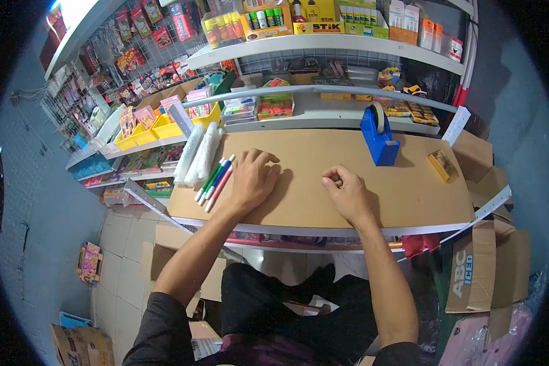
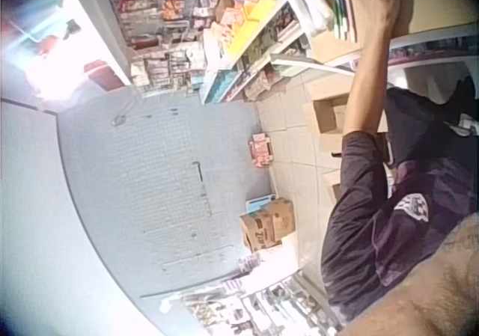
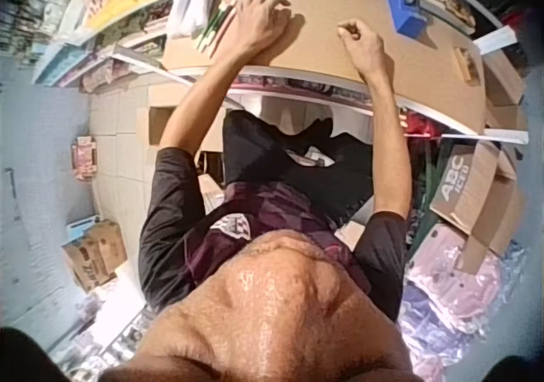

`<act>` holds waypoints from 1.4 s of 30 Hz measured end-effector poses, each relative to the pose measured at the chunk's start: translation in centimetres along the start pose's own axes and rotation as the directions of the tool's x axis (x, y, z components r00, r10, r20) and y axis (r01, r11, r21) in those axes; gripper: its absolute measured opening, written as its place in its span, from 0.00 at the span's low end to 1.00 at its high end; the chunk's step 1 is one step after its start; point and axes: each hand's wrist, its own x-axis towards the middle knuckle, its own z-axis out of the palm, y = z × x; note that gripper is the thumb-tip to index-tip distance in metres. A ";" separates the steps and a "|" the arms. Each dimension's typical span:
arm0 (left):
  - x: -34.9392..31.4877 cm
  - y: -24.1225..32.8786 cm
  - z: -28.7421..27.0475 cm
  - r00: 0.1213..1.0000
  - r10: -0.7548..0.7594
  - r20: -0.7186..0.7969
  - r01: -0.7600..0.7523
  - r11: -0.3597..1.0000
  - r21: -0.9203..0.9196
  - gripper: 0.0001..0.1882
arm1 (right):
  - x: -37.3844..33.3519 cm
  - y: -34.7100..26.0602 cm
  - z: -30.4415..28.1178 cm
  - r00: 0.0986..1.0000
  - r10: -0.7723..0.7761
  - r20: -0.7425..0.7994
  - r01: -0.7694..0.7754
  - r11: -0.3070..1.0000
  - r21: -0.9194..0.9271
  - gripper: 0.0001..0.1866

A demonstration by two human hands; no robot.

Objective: The recorder is seen wrapping a bunch of pens in bubble wrap at a stationary store desk.

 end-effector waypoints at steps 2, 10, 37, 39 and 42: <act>-0.2 -0.1 0.2 1.000 0.006 0.012 -0.005 1.000 -0.016 0.11 | 0.0 0.1 0.1 1.000 -0.003 0.010 0.003 1.000 0.018 0.05; -0.5 -0.4 0.3 0.997 0.008 0.077 0.001 0.993 -0.117 0.08 | -0.5 -0.4 0.0 1.000 0.009 0.004 -0.009 1.000 -0.003 0.06; -0.6 -0.1 0.0 0.978 -0.025 0.209 0.060 0.985 -0.165 0.10 | -14.9 1.8 -3.2 0.987 0.159 -0.016 -0.137 0.893 0.428 0.08; -0.6 0.1 0.0 0.976 -0.025 0.218 0.061 0.985 -0.163 0.10 | -16.8 5.5 -2.9 0.976 0.216 0.019 -0.205 0.888 0.413 0.08; -0.5 0.1 0.2 0.976 -0.021 0.217 0.055 0.987 -0.151 0.10 | -17.4 10.7 -2.8 0.962 0.243 -0.122 -0.238 0.970 0.052 0.10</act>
